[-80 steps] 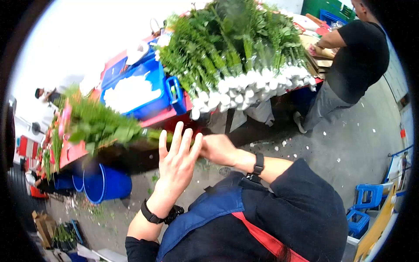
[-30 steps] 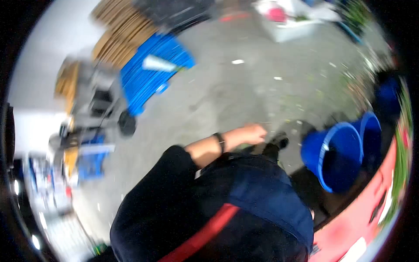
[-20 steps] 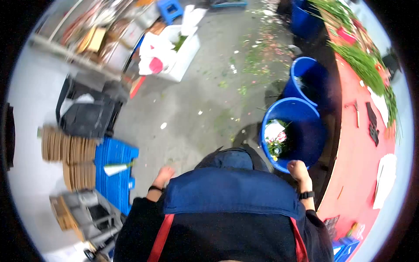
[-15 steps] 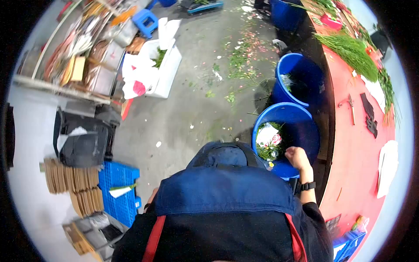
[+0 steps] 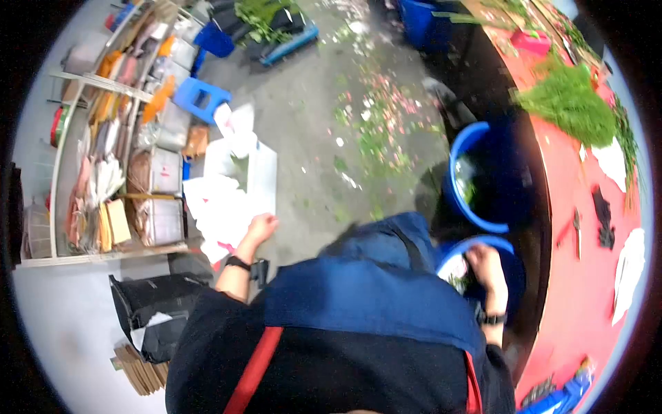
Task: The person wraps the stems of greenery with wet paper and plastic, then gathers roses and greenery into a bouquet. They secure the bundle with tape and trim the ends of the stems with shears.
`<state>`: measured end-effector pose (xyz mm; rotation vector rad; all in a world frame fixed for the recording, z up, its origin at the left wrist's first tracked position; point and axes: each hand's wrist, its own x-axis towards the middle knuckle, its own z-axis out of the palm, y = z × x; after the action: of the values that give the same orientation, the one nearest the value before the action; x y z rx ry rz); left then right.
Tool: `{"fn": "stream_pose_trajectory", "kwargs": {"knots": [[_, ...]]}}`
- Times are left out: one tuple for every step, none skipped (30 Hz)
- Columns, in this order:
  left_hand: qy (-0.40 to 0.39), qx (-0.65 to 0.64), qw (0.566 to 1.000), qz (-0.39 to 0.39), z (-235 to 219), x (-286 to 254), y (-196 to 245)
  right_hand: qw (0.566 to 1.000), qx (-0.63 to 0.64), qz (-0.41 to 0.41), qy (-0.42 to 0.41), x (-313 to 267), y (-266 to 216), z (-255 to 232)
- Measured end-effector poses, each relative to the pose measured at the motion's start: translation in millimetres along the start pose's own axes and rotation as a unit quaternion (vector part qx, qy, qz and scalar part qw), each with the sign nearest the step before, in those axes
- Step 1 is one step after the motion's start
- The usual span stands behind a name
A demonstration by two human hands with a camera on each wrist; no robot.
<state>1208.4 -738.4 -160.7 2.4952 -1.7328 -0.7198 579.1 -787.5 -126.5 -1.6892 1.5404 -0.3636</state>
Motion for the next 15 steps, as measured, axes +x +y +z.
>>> {"fn": "stream_pose_trajectory", "kwargs": {"knots": [[-0.012, 0.024, 0.999, 0.02, -12.9, 46.8, 23.0, 0.999, 0.016, 0.034, 0.007, 5.8, 2.1, 1.7], [-0.018, 0.017, 0.999, 0.037, -25.9, 88.7, 51.7, 0.997, 0.032, 0.073, 0.013, 14.9, 4.8, 1.9], [-0.031, 0.012, 0.998, 0.062, -36.9, 126.5, 84.1, 0.995, 0.009, 0.103, -0.014, 28.6, 1.0, -4.9], [-0.033, -0.002, 0.996, 0.081, -43.3, 158.6, 117.7, 0.989, -0.01, 0.143, -0.037, 36.9, -5.9, -13.6], [-0.045, -0.012, 0.993, 0.113, -48.4, 195.3, 149.5, 0.982, 0.003, 0.18, -0.062, 48.4, -21.0, -23.7], [-0.053, -0.016, 0.989, 0.135, -49.5, 231.7, 177.4, 0.972, 0.018, 0.22, -0.082, 65.8, -33.3, -36.5], [-0.064, -0.02, 0.985, 0.158, -44.5, 261.2, 204.4, 0.961, 0.047, 0.249, -0.111, 88.4, -35.9, -48.8], [-0.074, -0.024, 0.981, 0.175, -39.2, 282.8, 228.1, 0.977, -0.016, 0.17, -0.129, 108.7, 1.6, -48.9], [-0.101, -0.032, 0.978, 0.182, -32.3, 307.1, 247.6, 0.962, 0.032, 0.242, -0.118, 137.7, 22.2, -53.3], [-0.126, -0.04, 0.974, 0.182, -29.4, 328.9, 261.6, 0.968, 0.002, 0.224, -0.114, 172.2, 10.7, -73.6], [-0.158, -0.07, 0.972, 0.157, -29.1, 346.7, 273.1, 0.976, 0.021, 0.206, -0.071, 204.6, 17.0, -85.1], [-0.191, -0.101, 0.968, 0.127, -29.4, 361.0, 281.0, 0.985, -0.016, 0.171, -0.026, 238.1, 15.2, -99.6], [-0.197, -0.067, 0.969, 0.134, -25.0, 383.4, 277.4, 0.988, -0.066, 0.14, 0.028, 270.5, 11.5, -113.1], [-0.206, -0.03, 0.968, 0.141, -24.4, 406.1, 270.8, 0.989, -0.077, 0.111, 0.059, 300.5, 12.0, -126.0], [-0.207, 0.0, 0.97, 0.127, -36.6, 418.5, 277.6, 0.989, -0.057, 0.104, 0.088, 325.6, 2.6, -141.8]]}}
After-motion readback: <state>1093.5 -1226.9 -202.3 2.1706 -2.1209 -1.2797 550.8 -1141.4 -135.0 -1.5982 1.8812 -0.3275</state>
